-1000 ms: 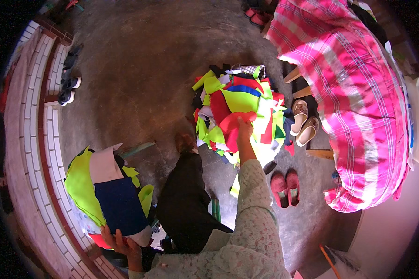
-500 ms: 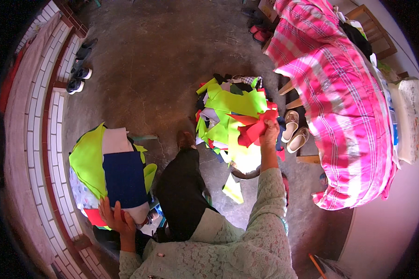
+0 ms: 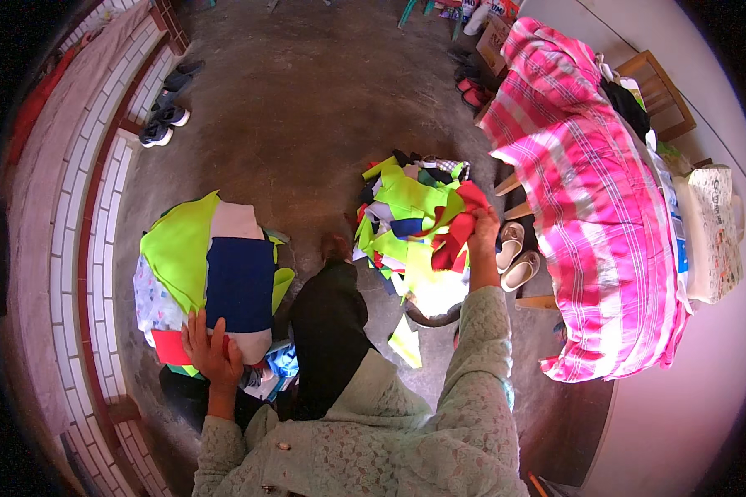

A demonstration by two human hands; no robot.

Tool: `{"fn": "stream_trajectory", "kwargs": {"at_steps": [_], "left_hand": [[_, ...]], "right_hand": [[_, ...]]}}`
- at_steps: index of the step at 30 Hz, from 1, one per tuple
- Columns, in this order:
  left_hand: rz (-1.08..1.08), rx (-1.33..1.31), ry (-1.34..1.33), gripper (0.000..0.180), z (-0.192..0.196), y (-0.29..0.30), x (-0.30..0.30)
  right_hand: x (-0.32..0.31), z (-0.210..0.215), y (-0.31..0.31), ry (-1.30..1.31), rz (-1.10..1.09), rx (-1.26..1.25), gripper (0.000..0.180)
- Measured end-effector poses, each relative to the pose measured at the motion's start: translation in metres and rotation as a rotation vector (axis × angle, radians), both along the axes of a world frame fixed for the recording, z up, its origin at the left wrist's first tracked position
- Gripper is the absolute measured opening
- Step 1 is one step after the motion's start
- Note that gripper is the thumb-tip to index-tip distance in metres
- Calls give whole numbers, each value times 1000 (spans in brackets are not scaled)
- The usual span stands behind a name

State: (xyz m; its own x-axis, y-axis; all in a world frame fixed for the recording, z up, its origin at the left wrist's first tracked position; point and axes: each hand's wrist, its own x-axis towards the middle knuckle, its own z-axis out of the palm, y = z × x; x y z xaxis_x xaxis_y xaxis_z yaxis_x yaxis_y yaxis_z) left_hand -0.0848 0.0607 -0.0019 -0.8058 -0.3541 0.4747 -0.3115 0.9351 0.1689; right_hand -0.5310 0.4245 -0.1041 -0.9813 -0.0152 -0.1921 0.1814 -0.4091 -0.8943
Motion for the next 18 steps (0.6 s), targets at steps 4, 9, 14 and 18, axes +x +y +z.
{"fn": "stream_trajectory", "kwargs": {"at_steps": [4, 9, 14, 18], "left_hand": [[0, 13, 16, 33, 1, 1, 1], [0, 49, 26, 33, 3, 2, 0], [1, 87, 23, 35, 14, 2, 1], [-47, 230, 47, 45, 25, 0, 5]], "right_hand": [[-1, 36, -2, 38, 86, -158, 33], [12, 94, -9, 17, 325, -358, 35], [58, 167, -54, 34, 375, -344, 37], [98, 206, -87, -33, 492, -363, 36]]}}
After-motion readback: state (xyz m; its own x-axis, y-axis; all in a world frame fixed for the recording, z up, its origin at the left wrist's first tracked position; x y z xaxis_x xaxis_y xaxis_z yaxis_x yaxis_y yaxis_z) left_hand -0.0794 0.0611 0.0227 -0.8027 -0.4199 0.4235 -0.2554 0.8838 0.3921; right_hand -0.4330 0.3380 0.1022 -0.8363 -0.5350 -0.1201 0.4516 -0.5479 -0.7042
